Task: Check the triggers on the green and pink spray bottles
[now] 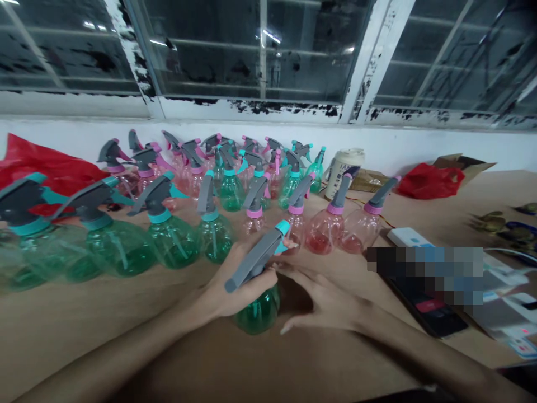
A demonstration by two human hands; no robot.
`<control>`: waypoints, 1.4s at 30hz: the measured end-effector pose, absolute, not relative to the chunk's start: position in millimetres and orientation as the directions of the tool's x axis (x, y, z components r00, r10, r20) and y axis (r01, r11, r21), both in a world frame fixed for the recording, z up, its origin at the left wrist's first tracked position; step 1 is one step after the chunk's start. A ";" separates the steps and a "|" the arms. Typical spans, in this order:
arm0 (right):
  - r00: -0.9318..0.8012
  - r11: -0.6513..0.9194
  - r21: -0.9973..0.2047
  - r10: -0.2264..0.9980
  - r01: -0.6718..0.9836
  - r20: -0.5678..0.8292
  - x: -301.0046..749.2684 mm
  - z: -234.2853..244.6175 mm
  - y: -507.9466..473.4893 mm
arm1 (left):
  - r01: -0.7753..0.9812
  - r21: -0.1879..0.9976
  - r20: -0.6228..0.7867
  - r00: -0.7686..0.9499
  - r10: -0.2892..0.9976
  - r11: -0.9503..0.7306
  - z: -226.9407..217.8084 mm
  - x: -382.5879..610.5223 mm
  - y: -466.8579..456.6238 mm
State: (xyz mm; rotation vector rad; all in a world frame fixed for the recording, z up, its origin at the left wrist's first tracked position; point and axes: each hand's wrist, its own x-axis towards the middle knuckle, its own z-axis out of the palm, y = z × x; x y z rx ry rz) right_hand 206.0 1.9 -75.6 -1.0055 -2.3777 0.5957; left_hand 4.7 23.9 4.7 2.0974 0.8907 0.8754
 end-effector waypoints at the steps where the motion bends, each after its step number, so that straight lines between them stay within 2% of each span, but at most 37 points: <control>1: -0.596 0.646 -0.514 0.750 0.564 0.287 213.1 -81.7 2.8 | 0.336 0.764 0.336 0.523 0.783 -0.551 4.2 4.7 23.4; 7: -0.590 0.703 -0.323 0.709 0.633 0.386 233.8 -108.8 11.3 | 0.369 0.698 0.426 0.475 0.770 -0.613 5.6 5.3 23.1; 10: -0.590 0.705 -0.289 0.704 0.648 0.395 225.8 -110.0 14.6 | 0.367 0.696 0.424 0.484 0.766 -0.617 7.1 5.9 24.4; 27: -0.568 0.672 -0.345 0.739 0.655 0.363 211.9 -108.3 13.7 | 0.390 0.616 0.430 0.562 0.707 -0.685 6.7 -1.8 24.5; 34: -0.578 0.667 -0.366 0.745 0.649 0.334 212.3 -106.4 12.5 | 0.385 0.625 0.452 0.529 0.718 -0.678 7.9 0.3 24.0; 38: -0.572 0.644 -0.417 0.764 0.642 0.299 213.7 -102.4 12.5 | 0.401 0.610 0.491 0.485 0.724 -0.683 7.2 3.1 25.3; 42: -0.590 0.649 -0.444 0.756 0.617 0.284 217.4 -98.7 13.8 | 0.428 0.612 0.470 0.480 0.741 -0.665 4.8 4.2 26.1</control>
